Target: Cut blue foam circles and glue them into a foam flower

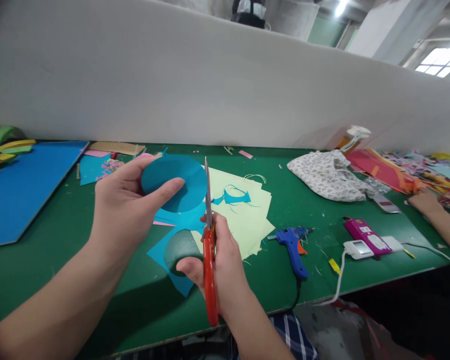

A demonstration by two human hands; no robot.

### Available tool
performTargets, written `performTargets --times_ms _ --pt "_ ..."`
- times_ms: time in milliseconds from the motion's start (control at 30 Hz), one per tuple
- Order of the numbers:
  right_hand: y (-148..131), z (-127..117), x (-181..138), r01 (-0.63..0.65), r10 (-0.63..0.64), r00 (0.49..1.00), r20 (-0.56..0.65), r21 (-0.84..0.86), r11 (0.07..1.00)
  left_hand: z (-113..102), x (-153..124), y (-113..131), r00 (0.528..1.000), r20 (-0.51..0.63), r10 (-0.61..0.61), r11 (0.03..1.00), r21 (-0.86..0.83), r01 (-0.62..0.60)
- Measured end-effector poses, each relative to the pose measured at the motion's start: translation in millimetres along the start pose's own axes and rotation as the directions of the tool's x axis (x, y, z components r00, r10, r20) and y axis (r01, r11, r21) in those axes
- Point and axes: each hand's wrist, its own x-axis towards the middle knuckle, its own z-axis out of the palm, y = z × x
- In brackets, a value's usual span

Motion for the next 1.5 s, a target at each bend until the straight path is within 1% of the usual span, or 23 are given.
performTargets --times_ms 233,300,367,467,533,700,900,1067,1267,1400,1500 --pt "2.1 -0.4 -1.8 -0.006 0.006 1.0 -0.007 -0.018 1.0 -2.2 2.5 -1.7 0.999 0.035 0.02 0.99 -0.139 -0.015" --pt "2.0 -0.9 -1.8 0.002 -0.003 1.0 -0.015 -0.031 1.0 -3.3 3.9 -1.8 0.999 0.036 0.022 0.987 -0.157 -0.016" --pt "1.6 -1.0 -1.4 0.013 -0.015 1.0 -0.025 -0.049 0.999 -5.2 6.0 -1.0 0.998 0.062 0.019 0.987 -0.162 -0.009" --pt "1.3 -0.2 -0.7 0.023 -0.025 0.999 -0.036 -0.066 0.998 -9.3 9.8 0.5 0.993 0.115 0.001 0.988 -0.153 0.016" --pt "1.1 0.7 -0.8 0.024 -0.027 0.999 -0.045 -0.066 0.998 -12.1 11.9 0.7 0.991 0.131 0.0 0.99 -0.137 0.019" --pt "-0.6 1.6 -2.0 0.027 -0.032 0.998 -0.052 -0.079 0.996 -17.2 14.2 -2.1 0.989 0.145 0.034 0.996 -0.085 -0.022" --pt "-2.2 0.6 -2.2 0.032 -0.039 0.998 -0.054 -0.118 0.993 -21.4 14.7 -1.6 0.987 0.161 -0.021 0.999 -0.023 0.025" --pt "-4.6 0.2 -3.0 0.003 -0.007 0.999 -0.048 -0.096 0.995 -25.1 17.1 1.6 0.983 0.177 -0.04 0.999 0.024 0.036" --pt "-2.7 -4.0 -2.9 0.028 -0.031 0.999 -0.023 -0.108 0.994 -28.2 20.5 1.3 0.975 0.213 -0.064 0.998 0.007 0.064" --pt "1.2 -8.9 -1.6 0.065 -0.063 0.998 0.02 -0.144 0.988 -31.1 21.0 1.2 0.971 0.218 -0.099 0.994 -0.023 0.106" --pt "1.9 -10.3 -1.3 0.069 -0.065 0.998 0.026 -0.163 0.984 -32.3 21.7 0.7 0.967 0.225 -0.117 0.992 -0.025 0.126"
